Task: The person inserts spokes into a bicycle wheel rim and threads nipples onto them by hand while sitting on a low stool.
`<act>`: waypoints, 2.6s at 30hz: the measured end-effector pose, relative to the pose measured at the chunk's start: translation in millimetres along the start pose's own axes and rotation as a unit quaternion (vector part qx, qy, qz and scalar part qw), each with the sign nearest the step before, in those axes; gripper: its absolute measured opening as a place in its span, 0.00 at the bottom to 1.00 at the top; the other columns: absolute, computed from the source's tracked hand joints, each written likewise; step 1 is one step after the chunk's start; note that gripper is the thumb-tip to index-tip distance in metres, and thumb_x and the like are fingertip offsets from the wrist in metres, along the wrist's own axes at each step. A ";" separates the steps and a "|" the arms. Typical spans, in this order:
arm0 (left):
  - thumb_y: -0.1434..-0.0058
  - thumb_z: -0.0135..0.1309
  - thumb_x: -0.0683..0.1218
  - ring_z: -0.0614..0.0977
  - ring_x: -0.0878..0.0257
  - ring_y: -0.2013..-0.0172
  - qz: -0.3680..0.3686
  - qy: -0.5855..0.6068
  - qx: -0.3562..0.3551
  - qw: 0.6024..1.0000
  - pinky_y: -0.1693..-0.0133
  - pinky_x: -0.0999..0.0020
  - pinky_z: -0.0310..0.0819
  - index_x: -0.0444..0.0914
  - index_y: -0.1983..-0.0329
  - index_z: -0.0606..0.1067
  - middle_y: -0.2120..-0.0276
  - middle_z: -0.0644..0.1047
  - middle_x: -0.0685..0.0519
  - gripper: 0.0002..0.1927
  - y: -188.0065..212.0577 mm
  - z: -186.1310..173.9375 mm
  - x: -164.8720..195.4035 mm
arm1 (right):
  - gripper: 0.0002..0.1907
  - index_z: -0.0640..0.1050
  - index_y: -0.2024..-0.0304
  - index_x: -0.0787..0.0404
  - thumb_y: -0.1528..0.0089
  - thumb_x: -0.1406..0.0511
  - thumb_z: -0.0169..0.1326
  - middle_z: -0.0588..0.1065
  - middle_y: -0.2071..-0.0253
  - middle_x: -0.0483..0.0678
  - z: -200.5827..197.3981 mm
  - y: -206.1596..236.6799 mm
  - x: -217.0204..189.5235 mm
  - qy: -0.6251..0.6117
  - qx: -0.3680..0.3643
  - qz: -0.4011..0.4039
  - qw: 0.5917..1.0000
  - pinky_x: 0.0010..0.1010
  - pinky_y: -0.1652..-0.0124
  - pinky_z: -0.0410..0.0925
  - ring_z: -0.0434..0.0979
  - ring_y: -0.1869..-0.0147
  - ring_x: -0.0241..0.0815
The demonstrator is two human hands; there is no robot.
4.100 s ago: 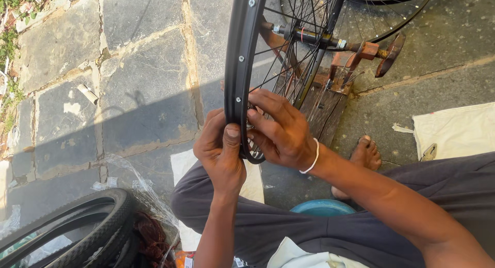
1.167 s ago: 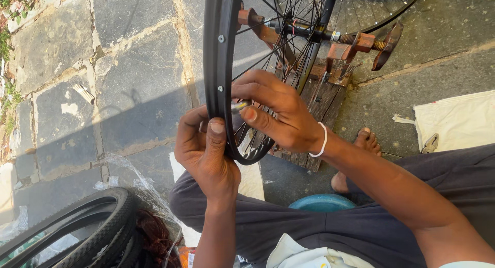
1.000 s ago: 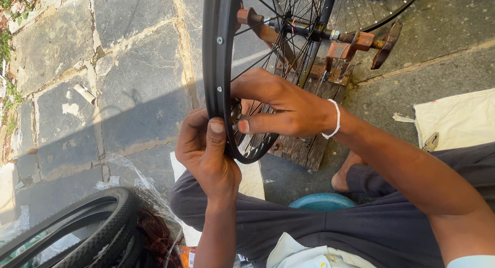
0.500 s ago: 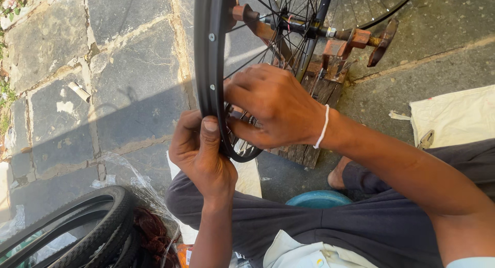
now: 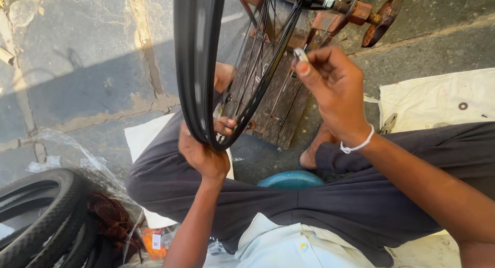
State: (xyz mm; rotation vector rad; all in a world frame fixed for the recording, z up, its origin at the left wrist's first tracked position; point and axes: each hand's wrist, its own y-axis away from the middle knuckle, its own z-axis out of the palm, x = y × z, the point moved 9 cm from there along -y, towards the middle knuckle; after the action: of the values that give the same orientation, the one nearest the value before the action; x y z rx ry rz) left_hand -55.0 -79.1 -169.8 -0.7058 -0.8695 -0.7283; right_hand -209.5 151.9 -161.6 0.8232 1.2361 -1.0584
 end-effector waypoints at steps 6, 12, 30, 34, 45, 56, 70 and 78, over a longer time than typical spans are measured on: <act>0.32 0.43 0.50 0.77 0.57 0.63 -0.396 -0.163 0.214 0.878 0.60 0.58 0.74 0.33 0.45 0.68 0.58 0.77 0.48 0.18 -8.4 -173.9 -176.7 | 0.12 0.77 0.54 0.63 0.33 0.61 0.57 0.80 0.58 0.46 -11.6 46.4 90.0 -0.033 0.074 0.181 0.980 0.25 0.56 0.72 0.80 0.54 0.33; 0.33 0.39 0.54 0.69 0.56 0.57 -0.366 -0.230 0.111 0.895 0.55 0.56 0.65 0.34 0.41 0.62 0.52 0.69 0.47 0.24 -70.7 -153.3 -222.1 | 0.13 0.78 0.56 0.65 0.32 0.60 0.57 0.78 0.61 0.44 23.0 91.2 158.0 0.007 0.041 0.240 0.970 0.24 0.59 0.68 0.77 0.57 0.31; 0.38 0.28 0.69 0.44 0.53 0.38 -0.236 -0.285 0.196 0.908 0.41 0.51 0.39 0.38 0.30 0.43 0.35 0.46 0.46 0.42 -179.7 -160.6 -206.4 | 0.11 0.72 0.57 0.68 0.29 0.64 0.51 0.73 0.48 0.61 160.7 102.6 40.1 0.212 -0.084 -0.098 0.969 0.37 0.49 0.72 0.78 0.48 0.53; 0.39 0.25 0.73 0.39 0.52 0.34 -0.235 -0.283 0.196 0.909 0.38 0.50 0.33 0.39 0.28 0.39 0.32 0.41 0.46 0.47 -180.7 -161.2 -206.7 | 0.15 0.69 0.62 0.67 0.35 0.63 0.59 0.73 0.49 0.62 162.6 98.3 37.6 0.237 -0.079 -0.140 0.958 0.37 0.53 0.72 0.78 0.50 0.54; 0.41 0.28 0.82 0.25 0.50 0.26 -0.181 -0.356 0.139 0.906 0.30 0.47 0.19 0.38 0.23 0.27 0.24 0.27 0.43 0.60 -181.7 -151.5 -199.5 | 0.16 0.70 0.69 0.63 0.47 0.70 0.68 0.79 0.57 0.57 171.3 81.6 38.9 0.336 -0.074 -0.265 0.901 0.38 0.56 0.73 0.81 0.56 0.51; 0.38 0.31 0.78 0.31 0.51 0.33 -0.150 -0.420 0.085 0.891 0.35 0.48 0.26 0.36 0.28 0.33 0.31 0.33 0.43 0.53 -174.1 -151.7 -204.0 | 0.15 0.72 0.71 0.63 0.45 0.70 0.69 0.79 0.56 0.56 168.0 85.3 58.4 0.355 -0.075 -0.311 0.879 0.36 0.53 0.76 0.84 0.51 0.52; 0.34 0.34 0.73 0.39 0.53 0.41 -0.107 -0.573 -0.219 0.783 0.41 0.51 0.34 0.33 0.35 0.41 0.40 0.41 0.43 0.45 -69.8 -126.6 -234.6 | 0.17 0.67 0.72 0.61 0.43 0.69 0.66 0.78 0.58 0.58 166.6 85.7 29.8 0.320 -0.072 -0.325 0.887 0.37 0.58 0.78 0.84 0.55 0.52; 0.32 0.36 0.70 0.44 0.54 0.46 -0.115 -0.579 -0.218 0.777 0.45 0.52 0.39 0.32 0.38 0.46 0.45 0.45 0.43 0.40 -64.6 -127.5 -241.9 | 0.21 0.66 0.70 0.62 0.42 0.71 0.70 0.78 0.59 0.55 163.8 76.6 -53.8 0.203 -0.031 -0.271 0.940 0.32 0.64 0.74 0.83 0.59 0.48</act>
State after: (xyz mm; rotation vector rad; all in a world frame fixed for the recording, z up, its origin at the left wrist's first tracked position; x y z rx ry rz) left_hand -161.9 -150.9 -419.6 -1.5504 -1.9757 -0.6767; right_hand -83.5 34.3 -84.8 0.6834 1.9109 -1.3147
